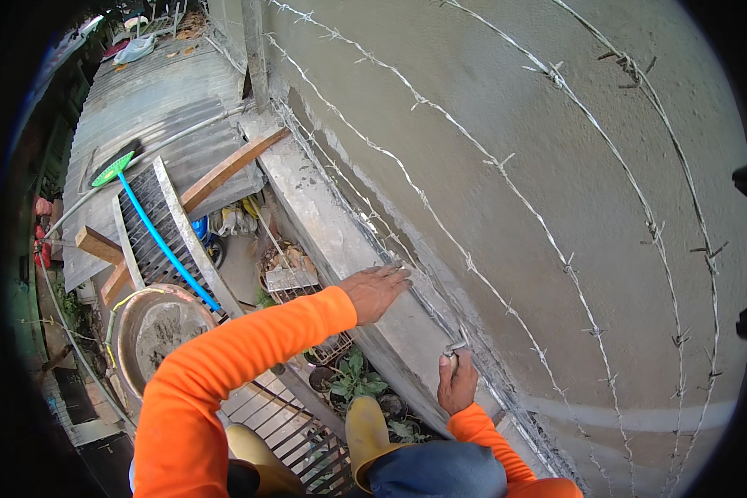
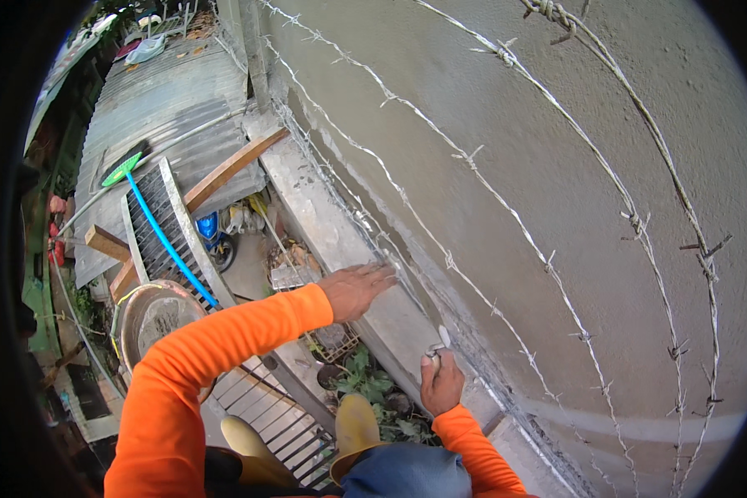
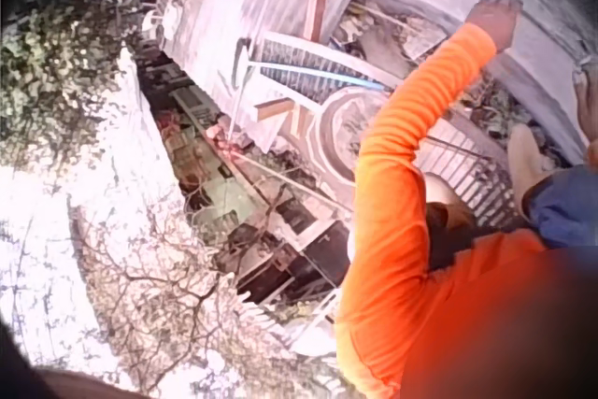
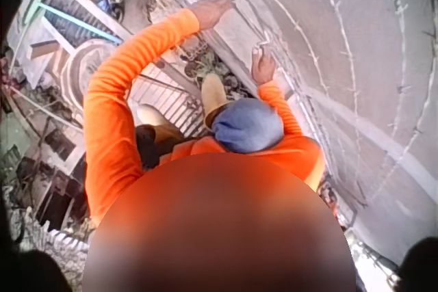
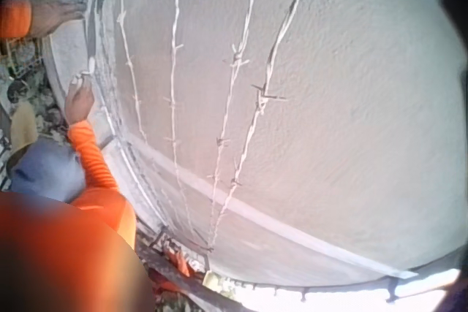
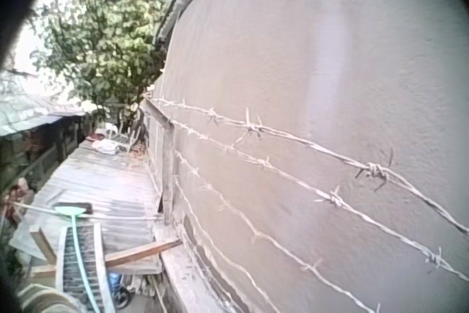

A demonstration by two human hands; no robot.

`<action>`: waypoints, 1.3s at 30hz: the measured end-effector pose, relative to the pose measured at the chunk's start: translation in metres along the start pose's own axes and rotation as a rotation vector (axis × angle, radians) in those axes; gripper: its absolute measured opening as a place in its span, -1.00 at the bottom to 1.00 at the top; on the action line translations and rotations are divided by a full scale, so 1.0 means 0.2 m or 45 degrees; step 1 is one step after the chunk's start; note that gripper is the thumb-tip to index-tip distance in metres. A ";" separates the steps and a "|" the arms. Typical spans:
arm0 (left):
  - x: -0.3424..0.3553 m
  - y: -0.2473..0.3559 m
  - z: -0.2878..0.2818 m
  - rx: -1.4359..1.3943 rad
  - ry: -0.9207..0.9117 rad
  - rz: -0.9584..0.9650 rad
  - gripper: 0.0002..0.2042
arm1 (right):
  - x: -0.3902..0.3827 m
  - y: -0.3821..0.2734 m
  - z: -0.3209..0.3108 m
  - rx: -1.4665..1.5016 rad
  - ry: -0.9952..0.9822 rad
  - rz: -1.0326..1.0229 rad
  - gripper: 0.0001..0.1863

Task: The person scoops cement from a metal bowl with a trowel and applies it to a concrete wall edge, smoothing it along the barbed wire. The person repeatedly scoops and spreads cement along the wall's top edge.

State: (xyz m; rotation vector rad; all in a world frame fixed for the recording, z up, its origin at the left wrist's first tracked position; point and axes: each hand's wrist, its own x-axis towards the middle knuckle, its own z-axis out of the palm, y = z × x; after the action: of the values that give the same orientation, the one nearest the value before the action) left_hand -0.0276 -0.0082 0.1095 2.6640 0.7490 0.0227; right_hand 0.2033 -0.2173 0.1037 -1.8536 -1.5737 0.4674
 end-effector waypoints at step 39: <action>-2.58 -0.28 0.12 -2.202 2.123 -0.790 -0.38 | 0.60 -1.75 0.62 -1.164 -0.727 -1.625 -0.70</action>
State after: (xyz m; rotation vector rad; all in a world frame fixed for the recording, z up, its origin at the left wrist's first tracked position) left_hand -0.4957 -0.2329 0.1113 0.2790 1.0154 1.7651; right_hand -0.1080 -0.0476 0.2678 -0.7549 -3.2652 -0.4421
